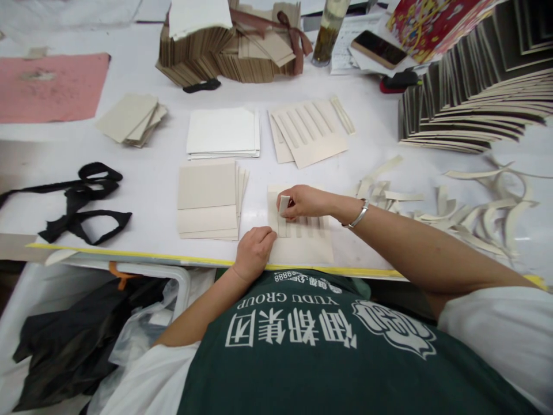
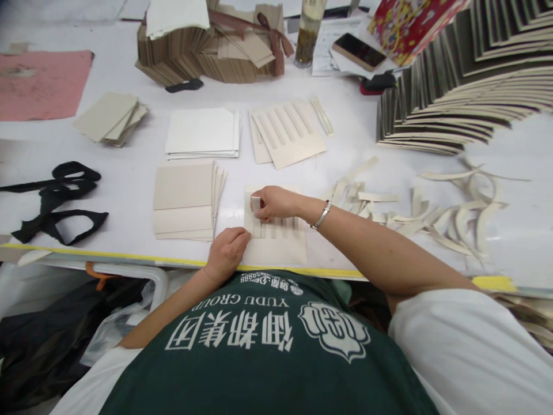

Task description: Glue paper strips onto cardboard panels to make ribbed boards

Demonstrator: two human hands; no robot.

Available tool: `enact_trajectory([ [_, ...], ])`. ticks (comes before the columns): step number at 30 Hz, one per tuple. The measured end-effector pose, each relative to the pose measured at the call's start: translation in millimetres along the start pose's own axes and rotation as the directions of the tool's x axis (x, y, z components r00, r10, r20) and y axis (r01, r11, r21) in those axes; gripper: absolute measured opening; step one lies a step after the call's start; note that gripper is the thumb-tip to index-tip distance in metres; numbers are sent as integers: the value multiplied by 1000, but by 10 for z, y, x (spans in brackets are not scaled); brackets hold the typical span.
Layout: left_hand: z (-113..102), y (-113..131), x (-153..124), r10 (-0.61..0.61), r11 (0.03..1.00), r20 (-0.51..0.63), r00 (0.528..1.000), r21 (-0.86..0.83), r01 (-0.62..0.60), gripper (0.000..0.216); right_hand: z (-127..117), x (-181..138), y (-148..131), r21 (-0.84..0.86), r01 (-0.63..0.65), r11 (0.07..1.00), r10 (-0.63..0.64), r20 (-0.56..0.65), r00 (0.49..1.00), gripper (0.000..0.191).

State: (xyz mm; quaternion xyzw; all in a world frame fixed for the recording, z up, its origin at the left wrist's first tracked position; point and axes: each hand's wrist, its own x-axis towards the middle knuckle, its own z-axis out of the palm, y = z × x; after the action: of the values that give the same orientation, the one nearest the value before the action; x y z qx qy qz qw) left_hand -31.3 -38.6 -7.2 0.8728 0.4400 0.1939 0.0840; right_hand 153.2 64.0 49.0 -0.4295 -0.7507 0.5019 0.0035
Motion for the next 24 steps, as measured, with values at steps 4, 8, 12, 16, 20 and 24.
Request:
enact_trajectory([
  [4, 3, -8, -1, -3, 1000, 10, 1000, -5, 4, 19, -67, -64, -64, 60, 39, 997, -43, 70, 997, 13],
  [8, 14, -16, -7, -3, 1000, 5, 1000, -18, 3, 19, -124, -99, -92, 75, 44, 996, -50, 88, 995, 15],
  [12, 26, -18, -19, -7, 1000, -5, 1000, -20, 7, 19, -127, -85, -71, 39, 54, 998, -56, 68, 996, 16],
  [16, 31, -17, -22, -17, 1000, -13, 1000, -11, 17, 21, -86, -48, -68, -74, 78, 994, -75, 32, 997, 15],
  [20, 23, -9, -11, -17, 1000, -20, 1000, -14, 17, 21, -38, -6, -95, -195, 81, 977, -83, -5, 996, 14],
  [24, 12, 1, 2, -9, 999, -38, 999, -37, 7, 18, -5, 17, -106, -260, 73, 963, -82, -24, 996, 15],
])
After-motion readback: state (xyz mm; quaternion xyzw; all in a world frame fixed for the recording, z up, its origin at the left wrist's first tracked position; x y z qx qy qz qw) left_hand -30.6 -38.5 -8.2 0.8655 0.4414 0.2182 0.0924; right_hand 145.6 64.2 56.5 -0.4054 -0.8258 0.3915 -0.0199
